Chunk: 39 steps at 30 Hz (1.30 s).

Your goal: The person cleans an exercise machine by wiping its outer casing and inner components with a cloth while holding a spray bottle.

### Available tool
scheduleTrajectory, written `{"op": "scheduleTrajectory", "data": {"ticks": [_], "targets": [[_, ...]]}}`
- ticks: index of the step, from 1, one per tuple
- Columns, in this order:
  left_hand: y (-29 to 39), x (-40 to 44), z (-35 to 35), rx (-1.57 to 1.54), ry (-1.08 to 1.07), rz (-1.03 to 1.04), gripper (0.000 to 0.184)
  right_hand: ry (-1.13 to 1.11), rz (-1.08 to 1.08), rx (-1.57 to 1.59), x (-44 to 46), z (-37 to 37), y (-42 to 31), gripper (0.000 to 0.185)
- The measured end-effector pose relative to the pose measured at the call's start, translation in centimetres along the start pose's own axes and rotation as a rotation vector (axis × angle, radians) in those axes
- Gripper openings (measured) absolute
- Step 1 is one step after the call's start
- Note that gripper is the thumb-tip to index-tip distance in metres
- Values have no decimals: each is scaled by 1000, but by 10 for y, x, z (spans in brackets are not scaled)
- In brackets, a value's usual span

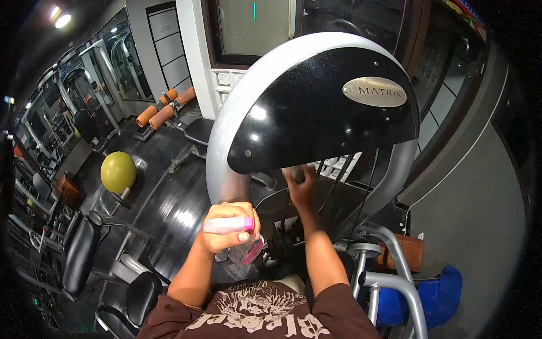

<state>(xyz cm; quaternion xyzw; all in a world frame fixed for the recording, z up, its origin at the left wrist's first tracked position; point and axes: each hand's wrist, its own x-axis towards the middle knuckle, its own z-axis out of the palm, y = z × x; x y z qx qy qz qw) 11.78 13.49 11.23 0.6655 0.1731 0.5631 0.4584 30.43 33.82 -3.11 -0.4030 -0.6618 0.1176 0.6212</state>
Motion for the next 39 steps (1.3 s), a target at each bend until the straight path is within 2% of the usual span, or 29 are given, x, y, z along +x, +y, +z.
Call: {"op": "scheduleTrajectory", "data": {"ticks": [1, 3, 4, 7, 9, 11, 13, 16, 18, 21, 26, 30, 33, 35, 39], "targets": [[0, 0, 1, -1, 1, -8, 12, 64, -98, -55, 26, 4, -2, 43], [-1, 0, 1, 4, -4, -2, 12, 38, -239, -176, 67, -6, -9, 48], [-1, 1, 1, 6, -8, 2, 12, -53, -286, -240, 85, -21, -23, 50], [-3, 1, 5, -2, 25, 34, 18, -70, -515, -357, 96, -11, 15, 52], [-2, 2, 5, -4, 28, 23, 18, -15, -549, -337, 89, -4, 38, 50], [-3, 1, 4, -13, 33, 14, 18, 14, -430, -240, 69, -12, -7, 47], [-3, 0, 2, -8, 27, -3, 18, -1, -208, -133, 38, 4, -7, 45], [-3, 1, 2, 3, 21, -10, 18, -165, 159, -14, -30, 11, 20, 35], [-3, 3, 2, 7, 15, -4, 18, -277, 363, 143, -83, 23, 73, 29], [-3, 3, 2, -10, 13, -2, 18, -261, 426, 69, -129, 36, 108, 31], [-4, 1, 2, -26, 21, 1, 11, -259, 244, 21, -99, 24, 95, 39], [-5, 1, 2, -40, 17, 2, 9, -210, 153, -22, -16, 9, 26, 50], [-5, 0, 3, -36, 31, -6, 8, -7, -225, -198, 51, -2, 3, 57], [-5, 1, 3, -21, 30, -10, 8, -24, -406, -314, 90, -17, -1, 56], [-4, 3, 4, 11, 30, -3, 16, -50, -520, -402, 117, -31, 4, 54]]}}
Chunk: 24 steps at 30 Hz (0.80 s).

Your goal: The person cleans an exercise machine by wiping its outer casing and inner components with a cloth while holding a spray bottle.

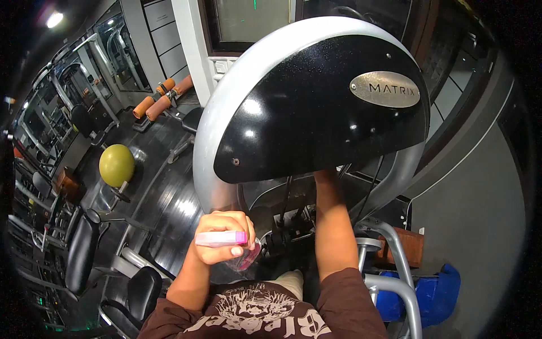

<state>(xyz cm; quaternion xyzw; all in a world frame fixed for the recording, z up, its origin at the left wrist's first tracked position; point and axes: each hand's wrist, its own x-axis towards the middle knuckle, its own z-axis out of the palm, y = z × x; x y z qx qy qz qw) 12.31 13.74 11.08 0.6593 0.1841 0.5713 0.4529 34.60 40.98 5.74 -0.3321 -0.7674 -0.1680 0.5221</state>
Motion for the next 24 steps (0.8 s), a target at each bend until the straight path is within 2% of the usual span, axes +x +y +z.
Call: {"op": "scheduleTrajectory", "data": {"ticks": [4, 7, 9, 11, 13, 16, 17, 21, 23, 24], "targets": [[0, 0, 1, -14, 7, 1, 16, -42, 59, -18, -41, 19, -8, 51], [1, 1, 0, -5, 4, 11, 16, -170, 200, 11, -86, 34, -28, 50], [2, 3, 1, -12, 4, 7, 15, -294, 383, 98, -110, 37, -54, 49], [1, 5, 0, -12, 1, 14, 15, -293, 729, 503, -146, 44, -73, 41], [0, 5, 1, -14, -2, 10, 14, -354, 1037, 810, -228, 84, -58, 36], [1, 4, 1, -8, -3, 3, 14, -368, 1069, 735, -264, 97, -59, 28], [1, 3, 0, -3, -5, 6, 14, -302, 979, 673, -284, 114, -50, 34], [1, 2, 1, -6, 16, -1, 14, -278, 861, 407, -241, 88, -58, 45], [1, 2, 0, -5, 12, 9, 14, -95, 679, 502, -169, 65, -62, 49], [1, 2, 0, -8, 6, 10, 14, -135, 597, 352, -140, 59, -57, 52]]}}
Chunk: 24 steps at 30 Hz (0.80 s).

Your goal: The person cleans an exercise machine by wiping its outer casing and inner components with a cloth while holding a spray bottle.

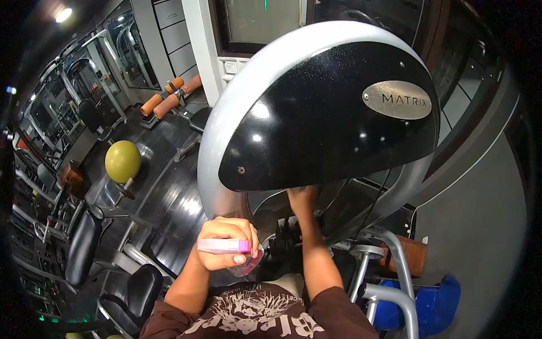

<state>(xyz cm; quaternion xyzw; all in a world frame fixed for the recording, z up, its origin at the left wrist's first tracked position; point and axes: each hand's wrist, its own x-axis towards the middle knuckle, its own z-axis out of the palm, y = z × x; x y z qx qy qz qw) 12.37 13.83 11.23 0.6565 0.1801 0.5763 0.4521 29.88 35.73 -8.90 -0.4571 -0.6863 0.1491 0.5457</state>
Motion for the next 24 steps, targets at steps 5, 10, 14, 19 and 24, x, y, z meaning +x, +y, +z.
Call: {"op": "scheduleTrajectory", "data": {"ticks": [5, 10, 14, 19, 24], "targets": [[-2, 0, 1, -44, 8, 4, 14, 95, -443, -288, 107, -43, -43, 50], [-2, -2, 0, -40, 10, 4, 15, 86, -555, -372, 119, -52, -40, 48], [-2, -1, 0, -32, 13, 12, 15, 26, -448, -457, 53, -20, -4, 46], [0, 5, -2, -47, -23, 21, 15, -242, 462, 164, -57, 19, 37, 39], [2, 2, -2, 4, -41, -3, 15, -165, 411, 160, -100, 53, 105, 50]]}}
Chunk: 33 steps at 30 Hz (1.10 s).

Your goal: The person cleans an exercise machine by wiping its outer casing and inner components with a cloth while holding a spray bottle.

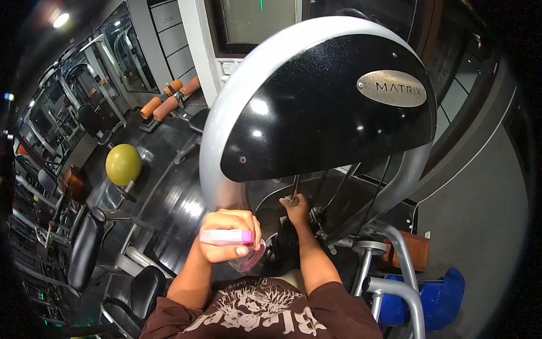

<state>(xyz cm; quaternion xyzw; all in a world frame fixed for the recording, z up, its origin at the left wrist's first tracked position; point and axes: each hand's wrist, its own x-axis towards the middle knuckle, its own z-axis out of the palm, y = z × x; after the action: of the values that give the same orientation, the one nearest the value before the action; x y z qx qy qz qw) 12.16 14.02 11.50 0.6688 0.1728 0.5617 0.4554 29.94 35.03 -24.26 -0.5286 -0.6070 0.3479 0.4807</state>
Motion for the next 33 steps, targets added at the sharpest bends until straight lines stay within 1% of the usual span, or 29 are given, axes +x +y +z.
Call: {"op": "scheduleTrajectory", "data": {"ticks": [2, 3, 4, 5, 7, 9, 11, 12, 14, 15, 17, 18, 20, 22, 25, 27, 29, 33], "targets": [[-1, -3, -2, 26, -9, 8, 15, 45, -88, -79, 8, -12, -35, 52], [-2, -2, -3, 27, -9, 11, 15, 38, -142, -43, 14, -24, -77, 54], [-3, -3, -2, 21, -9, 6, 15, 65, -173, -62, 14, -40, -128, 53], [-3, -3, -2, 18, -12, 13, 15, 92, -205, -82, 21, -50, -165, 53], [-4, -3, -3, 12, -23, 20, 16, 293, -621, -186, 49, -57, -178, 57], [-5, -5, -2, -13, -15, 14, 16, 318, -771, -440, 66, -78, -210, 57], [-5, -6, -2, -21, -12, 9, 16, 272, -763, -515, 61, -98, -245, 55], [-5, -5, -2, -18, -13, 8, 17, 218, -683, -462, 55, -106, -262, 53], [-5, -5, -2, -14, -16, 10, 16, 136, -597, -244, 48, -112, -278, 50], [-5, -6, -2, -13, -17, 12, 16, 105, -589, -79, 41, -113, -281, 49], [-5, -4, -2, -27, -16, 27, 14, 89, -554, 81, 34, -112, -275, 48], [-4, -3, -2, -43, -14, 39, 11, 104, -527, 77, 34, -110, -266, 49], [-5, -2, -2, -59, -13, 46, 9, 123, -533, -58, 43, -110, -252, 49], [-5, -1, -4, -60, -29, 32, 9, 142, -588, -317, 52, -111, -247, 50], [-3, -1, -3, -49, -30, 21, 15, 292, -826, -553, 58, -103, -247, 48], [-3, 0, -4, -62, -25, 23, 15, 352, -852, -494, 54, -95, -251, 46], [-4, -1, -2, -64, -23, 26, 14, 313, -747, -373, 45, -90, -241, 44], [-4, -3, -2, -42, -14, 31, 12, 132, -341, -110, 21, -65, -188, 45]]}}
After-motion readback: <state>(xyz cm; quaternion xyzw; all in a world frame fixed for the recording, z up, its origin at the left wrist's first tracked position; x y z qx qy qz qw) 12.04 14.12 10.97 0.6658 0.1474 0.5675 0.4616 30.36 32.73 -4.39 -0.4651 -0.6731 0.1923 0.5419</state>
